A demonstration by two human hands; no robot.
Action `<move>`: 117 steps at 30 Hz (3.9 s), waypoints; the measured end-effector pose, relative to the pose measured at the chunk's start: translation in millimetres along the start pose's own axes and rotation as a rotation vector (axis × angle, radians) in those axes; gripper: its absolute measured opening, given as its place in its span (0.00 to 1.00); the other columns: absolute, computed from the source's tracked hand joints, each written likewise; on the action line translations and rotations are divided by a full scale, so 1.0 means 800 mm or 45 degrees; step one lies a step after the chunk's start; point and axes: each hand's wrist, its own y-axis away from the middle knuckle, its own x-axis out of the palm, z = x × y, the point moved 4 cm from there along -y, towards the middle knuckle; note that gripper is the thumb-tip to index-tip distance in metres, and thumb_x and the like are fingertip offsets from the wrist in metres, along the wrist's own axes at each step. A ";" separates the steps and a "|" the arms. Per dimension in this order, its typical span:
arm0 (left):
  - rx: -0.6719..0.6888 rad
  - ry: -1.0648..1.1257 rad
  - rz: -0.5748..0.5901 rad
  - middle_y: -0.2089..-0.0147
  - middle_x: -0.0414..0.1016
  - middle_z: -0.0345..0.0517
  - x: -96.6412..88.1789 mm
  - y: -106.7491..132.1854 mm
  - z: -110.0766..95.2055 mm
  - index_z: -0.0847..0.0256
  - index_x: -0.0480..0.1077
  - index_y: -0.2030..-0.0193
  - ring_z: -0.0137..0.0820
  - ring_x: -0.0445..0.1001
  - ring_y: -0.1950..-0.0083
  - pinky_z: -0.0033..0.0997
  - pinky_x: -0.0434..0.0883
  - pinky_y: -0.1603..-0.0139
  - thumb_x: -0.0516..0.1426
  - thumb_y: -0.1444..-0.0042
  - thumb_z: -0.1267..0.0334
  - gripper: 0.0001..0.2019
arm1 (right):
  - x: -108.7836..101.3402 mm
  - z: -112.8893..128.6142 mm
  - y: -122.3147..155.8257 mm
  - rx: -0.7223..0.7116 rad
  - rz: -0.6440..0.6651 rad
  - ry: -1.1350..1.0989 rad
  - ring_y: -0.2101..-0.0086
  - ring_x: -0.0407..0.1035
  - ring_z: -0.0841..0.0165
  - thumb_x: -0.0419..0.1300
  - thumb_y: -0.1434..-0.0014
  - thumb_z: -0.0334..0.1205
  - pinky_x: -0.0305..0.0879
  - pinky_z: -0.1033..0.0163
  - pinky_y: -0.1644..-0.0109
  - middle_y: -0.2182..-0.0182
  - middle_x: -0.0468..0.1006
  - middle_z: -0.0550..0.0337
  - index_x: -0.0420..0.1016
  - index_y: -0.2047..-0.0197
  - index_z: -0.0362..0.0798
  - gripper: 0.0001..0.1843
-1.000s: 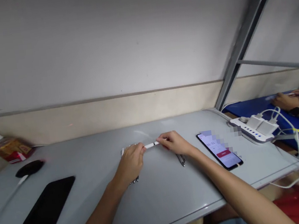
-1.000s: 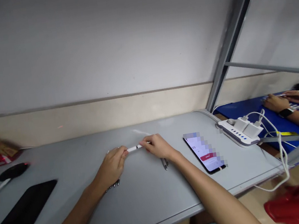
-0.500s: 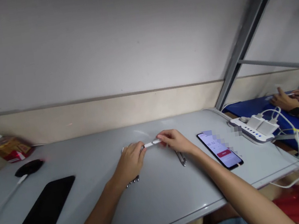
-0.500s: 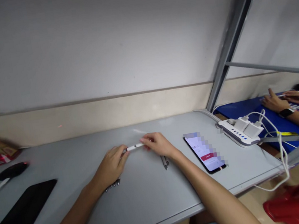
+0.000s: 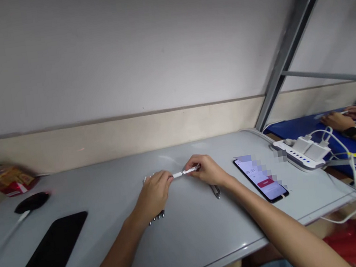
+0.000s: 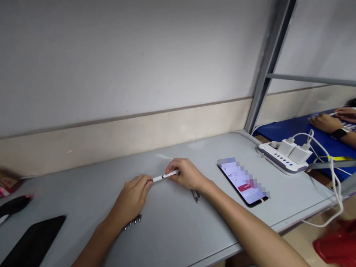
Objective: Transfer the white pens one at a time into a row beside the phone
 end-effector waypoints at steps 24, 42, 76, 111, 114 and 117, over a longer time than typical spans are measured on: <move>-0.087 0.208 -0.088 0.60 0.72 0.45 -0.001 0.002 0.012 0.57 0.66 0.56 0.35 0.70 0.58 0.38 0.66 0.55 0.46 0.36 0.59 0.11 | -0.005 -0.001 0.000 -0.218 -0.018 0.146 0.61 0.72 0.67 0.58 0.40 0.33 0.65 0.63 0.55 0.61 0.79 0.54 0.79 0.55 0.49 0.11; 0.082 0.331 -0.146 0.62 0.68 0.42 -0.024 0.001 0.007 0.58 0.65 0.60 0.32 0.66 0.60 0.33 0.65 0.58 0.48 0.37 0.64 0.06 | -0.001 0.000 0.004 0.307 0.292 -0.596 0.76 0.65 0.74 0.65 0.47 0.45 0.57 0.70 0.76 0.74 0.74 0.64 0.68 0.52 0.49 0.20; 0.004 0.357 -0.055 0.60 0.70 0.44 -0.021 0.004 0.005 0.57 0.67 0.58 0.33 0.67 0.58 0.34 0.65 0.57 0.47 0.36 0.60 0.09 | -0.011 0.008 0.006 0.215 0.216 -0.285 0.77 0.63 0.74 0.58 0.41 0.49 0.60 0.68 0.73 0.76 0.70 0.64 0.73 0.58 0.46 0.15; 0.051 0.182 -0.036 0.70 0.68 0.40 -0.007 0.003 0.021 0.59 0.63 0.69 0.31 0.65 0.67 0.30 0.62 0.64 0.45 0.43 0.72 0.10 | 0.007 0.027 0.011 0.072 0.231 -0.017 0.79 0.56 0.75 0.53 0.37 0.45 0.52 0.68 0.73 0.80 0.68 0.65 0.78 0.64 0.46 0.16; 0.050 0.218 -0.080 0.69 0.68 0.40 -0.008 0.003 0.015 0.59 0.64 0.69 0.30 0.65 0.67 0.30 0.62 0.64 0.44 0.43 0.73 0.11 | 0.008 0.021 0.010 0.262 0.186 -0.290 0.82 0.52 0.76 0.53 0.38 0.50 0.48 0.68 0.77 0.84 0.61 0.67 0.76 0.69 0.44 0.19; 0.043 0.283 -0.096 0.68 0.69 0.40 -0.013 0.003 0.006 0.59 0.67 0.67 0.30 0.66 0.66 0.30 0.63 0.62 0.44 0.38 0.67 0.12 | 0.013 0.013 0.005 0.365 0.097 -0.648 0.82 0.56 0.75 0.58 0.42 0.51 0.51 0.68 0.77 0.84 0.65 0.66 0.74 0.71 0.44 0.18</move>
